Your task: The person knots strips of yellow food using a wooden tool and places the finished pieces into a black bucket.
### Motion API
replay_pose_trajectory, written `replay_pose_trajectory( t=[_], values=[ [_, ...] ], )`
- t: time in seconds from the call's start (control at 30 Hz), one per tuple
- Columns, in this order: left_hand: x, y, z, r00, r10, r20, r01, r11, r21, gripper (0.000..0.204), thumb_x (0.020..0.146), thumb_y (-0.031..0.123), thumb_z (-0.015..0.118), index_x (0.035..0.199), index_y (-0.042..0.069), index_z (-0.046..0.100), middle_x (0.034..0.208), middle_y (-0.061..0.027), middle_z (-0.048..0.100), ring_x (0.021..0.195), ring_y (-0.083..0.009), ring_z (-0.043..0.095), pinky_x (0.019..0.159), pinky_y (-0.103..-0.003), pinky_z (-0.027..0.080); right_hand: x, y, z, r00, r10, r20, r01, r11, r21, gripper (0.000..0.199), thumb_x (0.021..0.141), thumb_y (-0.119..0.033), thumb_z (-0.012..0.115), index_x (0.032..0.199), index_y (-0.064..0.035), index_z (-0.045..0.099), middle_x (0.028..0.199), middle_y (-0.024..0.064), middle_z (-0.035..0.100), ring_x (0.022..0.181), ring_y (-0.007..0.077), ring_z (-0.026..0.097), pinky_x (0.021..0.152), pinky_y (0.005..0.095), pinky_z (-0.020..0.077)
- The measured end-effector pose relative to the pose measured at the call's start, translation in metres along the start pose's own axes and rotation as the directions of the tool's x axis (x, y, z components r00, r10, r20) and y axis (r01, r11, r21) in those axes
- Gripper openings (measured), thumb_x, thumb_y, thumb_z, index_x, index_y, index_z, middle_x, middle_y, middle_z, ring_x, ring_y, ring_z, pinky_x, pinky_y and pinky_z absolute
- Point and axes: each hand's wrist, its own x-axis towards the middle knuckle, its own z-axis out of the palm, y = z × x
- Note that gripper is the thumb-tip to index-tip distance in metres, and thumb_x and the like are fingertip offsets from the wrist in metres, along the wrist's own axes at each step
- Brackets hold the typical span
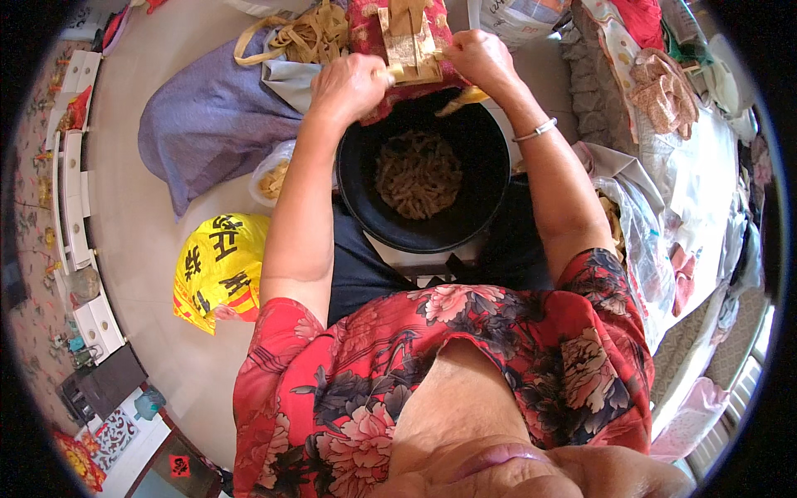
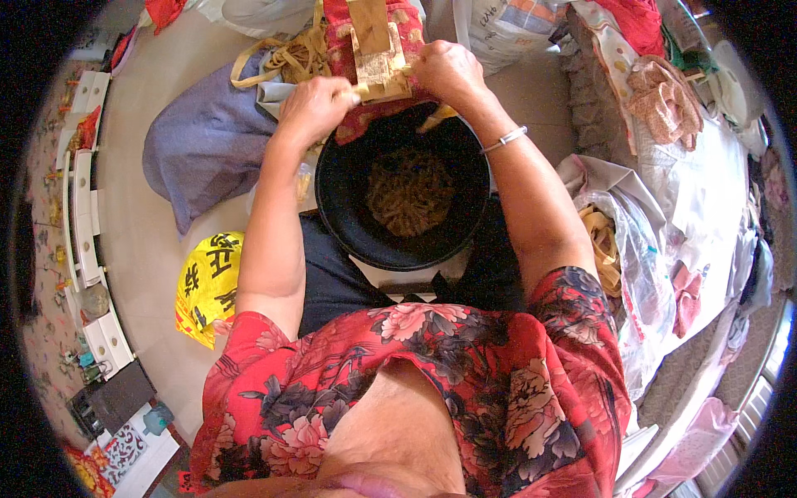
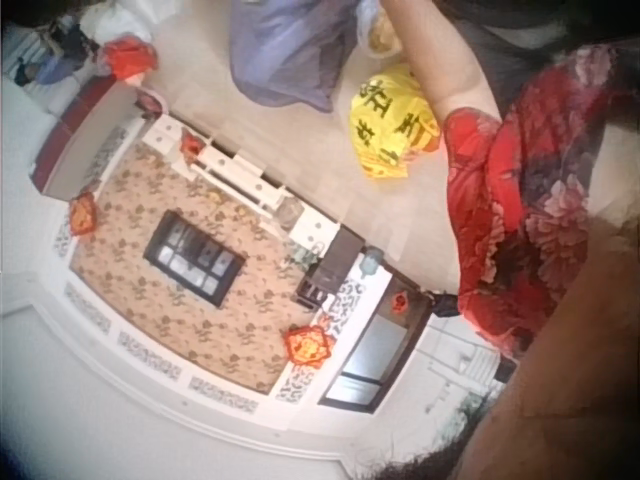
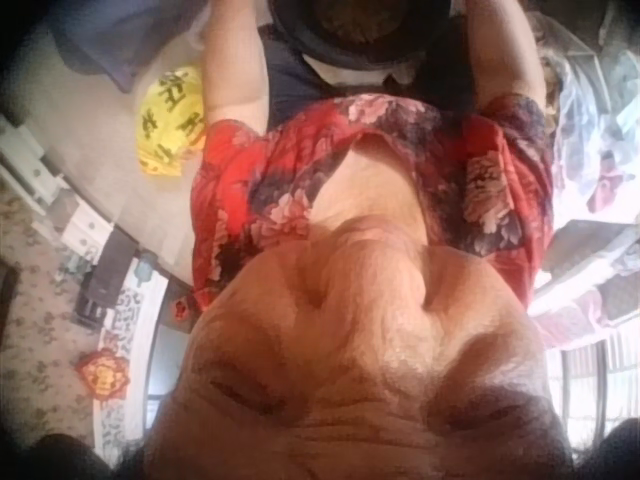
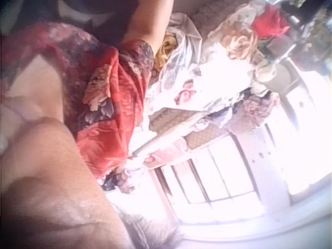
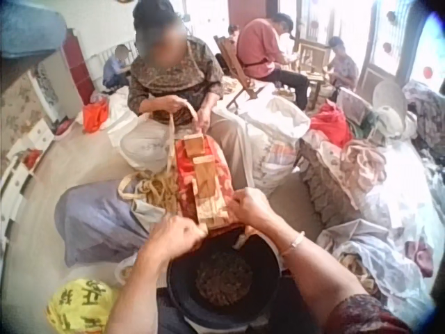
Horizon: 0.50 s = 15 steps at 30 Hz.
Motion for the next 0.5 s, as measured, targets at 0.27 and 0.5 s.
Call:
replay_pose_trajectory(
  t=[0.27,0.5],
  values=[
    [-0.030,0.041,0.041,0.955,-0.056,-0.292,-0.232,0.472,-0.851,0.044,0.096,0.035,0.039,0.086,0.001,0.064,0.071,-0.0069,0.063,0.059,-0.0114,0.056,0.053,-0.027,0.045,-0.058,-0.059,-0.024,0.689,-0.362,0.628,-0.690,-0.061,0.722,0.028,0.093,-0.032,0.047,0.084,-0.0064,0.054,0.052,-0.0049,0.038,0.038,0.0030,0.033,0.034,0.0188,0.0302],
    [-0.022,0.036,-0.010,0.950,-0.299,-0.092,-0.250,-0.547,-0.799,0.030,0.095,0.034,0.038,0.076,0.011,0.045,0.054,0.0035,0.032,0.045,-0.0123,0.033,0.047,-0.028,0.038,-0.065,-0.073,-0.030,0.662,-0.456,0.595,-0.644,0.061,0.763,0.025,0.094,-0.028,0.047,0.084,-0.0059,0.055,0.057,-0.0083,0.034,0.045,0.0014,0.028,0.039,0.0167,0.0242]
  ],
)
